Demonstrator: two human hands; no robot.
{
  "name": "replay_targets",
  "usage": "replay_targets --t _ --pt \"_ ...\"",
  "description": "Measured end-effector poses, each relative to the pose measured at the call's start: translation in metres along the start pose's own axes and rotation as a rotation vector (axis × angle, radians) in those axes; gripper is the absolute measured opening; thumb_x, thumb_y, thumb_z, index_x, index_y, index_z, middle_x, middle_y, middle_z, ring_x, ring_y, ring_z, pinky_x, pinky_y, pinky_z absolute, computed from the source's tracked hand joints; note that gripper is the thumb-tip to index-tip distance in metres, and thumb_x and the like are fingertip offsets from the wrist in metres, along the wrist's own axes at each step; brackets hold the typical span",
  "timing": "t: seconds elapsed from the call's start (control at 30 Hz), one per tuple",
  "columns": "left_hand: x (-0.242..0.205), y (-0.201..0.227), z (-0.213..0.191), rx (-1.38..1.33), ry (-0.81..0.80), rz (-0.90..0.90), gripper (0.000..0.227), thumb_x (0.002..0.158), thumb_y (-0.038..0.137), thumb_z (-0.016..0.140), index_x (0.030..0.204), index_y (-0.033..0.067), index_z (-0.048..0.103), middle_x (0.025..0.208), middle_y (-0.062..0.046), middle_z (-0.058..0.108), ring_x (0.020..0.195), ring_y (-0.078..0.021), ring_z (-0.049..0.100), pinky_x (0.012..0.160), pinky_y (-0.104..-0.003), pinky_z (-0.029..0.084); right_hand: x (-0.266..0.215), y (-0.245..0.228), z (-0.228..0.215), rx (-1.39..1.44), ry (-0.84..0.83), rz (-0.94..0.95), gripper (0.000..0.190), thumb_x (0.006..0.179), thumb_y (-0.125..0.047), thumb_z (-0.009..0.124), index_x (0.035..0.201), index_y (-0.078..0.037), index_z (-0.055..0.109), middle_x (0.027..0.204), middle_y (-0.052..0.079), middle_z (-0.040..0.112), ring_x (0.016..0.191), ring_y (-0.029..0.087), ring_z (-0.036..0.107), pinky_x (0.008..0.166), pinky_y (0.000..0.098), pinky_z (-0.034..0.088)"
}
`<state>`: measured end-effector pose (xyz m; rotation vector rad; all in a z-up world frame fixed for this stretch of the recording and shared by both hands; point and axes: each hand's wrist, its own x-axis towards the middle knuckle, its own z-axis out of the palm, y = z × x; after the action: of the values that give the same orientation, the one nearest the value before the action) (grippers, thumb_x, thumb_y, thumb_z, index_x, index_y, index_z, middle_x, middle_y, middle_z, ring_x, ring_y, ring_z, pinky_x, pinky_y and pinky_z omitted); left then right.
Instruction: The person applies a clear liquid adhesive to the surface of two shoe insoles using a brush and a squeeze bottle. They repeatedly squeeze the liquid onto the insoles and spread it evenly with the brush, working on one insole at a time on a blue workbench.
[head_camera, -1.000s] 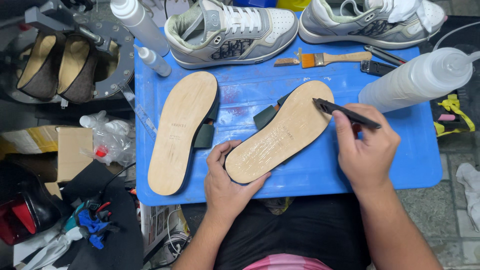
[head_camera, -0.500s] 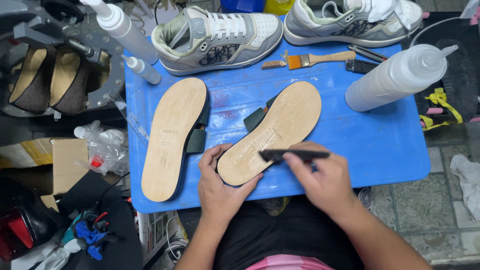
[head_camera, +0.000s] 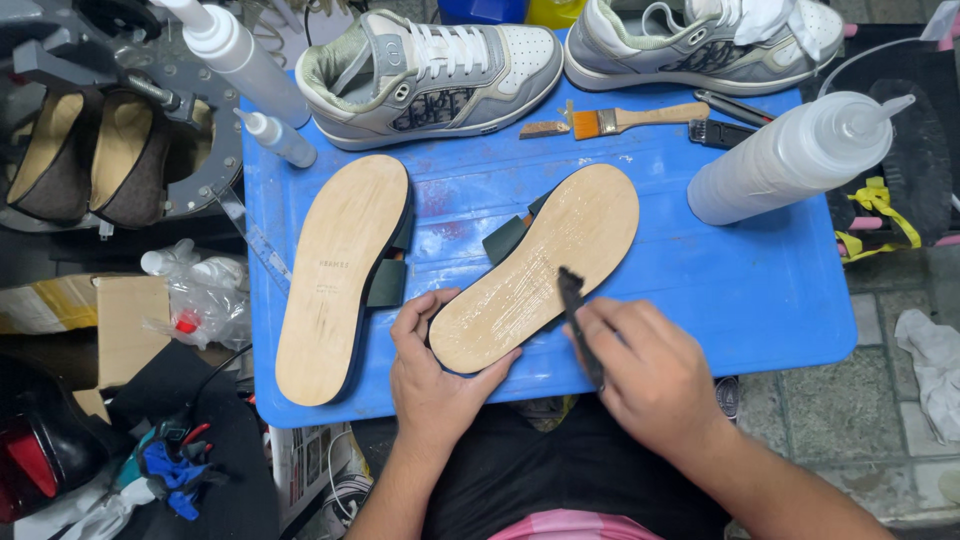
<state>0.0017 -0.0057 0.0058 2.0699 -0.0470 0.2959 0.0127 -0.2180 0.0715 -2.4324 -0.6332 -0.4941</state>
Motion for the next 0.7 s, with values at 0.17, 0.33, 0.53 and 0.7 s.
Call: replay_targets --t 0.17,0.33,0.53,0.7 --pt "0.0 0.0 0.0 -0.004 0.011 0.014 0.099 0.069 0.025 0.097 0.139 0.002 0.032 0.127 -0.017 0.068 0.113 -0.0284 0.073 0.095 -0.037 0.057 0.007 0.0 -0.005 0.222 0.024 0.058 0.02 0.085 -0.003 0.078 0.102 0.002 0.069 0.101 0.013 0.071 0.086 0.026 0.069 0.074 0.0351 0.056" --pt "0.0 0.0 -0.001 -0.01 0.006 -0.004 0.099 0.068 0.025 0.097 0.139 0.0023 0.032 0.128 -0.018 0.068 0.114 -0.0286 0.073 0.094 -0.037 0.058 0.031 0.025 0.005 -0.062 0.128 0.079 0.02 0.09 -0.002 0.08 0.106 0.002 0.069 0.105 0.015 0.071 0.093 0.032 0.067 0.08 0.0408 0.055" --pt "0.0 -0.006 0.0 0.012 0.02 0.02 0.098 0.068 0.028 0.097 0.138 0.0033 0.033 0.13 -0.017 0.067 0.115 -0.031 0.073 0.095 -0.038 0.058 0.018 -0.009 0.021 0.06 -0.028 -0.104 0.031 0.077 0.0 0.078 0.106 0.005 0.069 0.103 0.017 0.069 0.09 0.033 0.068 0.073 0.0411 0.055" --pt "-0.003 -0.009 0.0 -0.019 0.014 0.017 0.098 0.068 0.028 0.097 0.138 0.0037 0.033 0.132 -0.017 0.067 0.117 -0.0322 0.072 0.097 -0.039 0.058 0.015 -0.029 0.024 0.311 -0.068 -0.184 0.031 0.081 -0.007 0.08 0.107 0.004 0.066 0.104 0.016 0.068 0.089 0.031 0.068 0.074 0.0392 0.056"
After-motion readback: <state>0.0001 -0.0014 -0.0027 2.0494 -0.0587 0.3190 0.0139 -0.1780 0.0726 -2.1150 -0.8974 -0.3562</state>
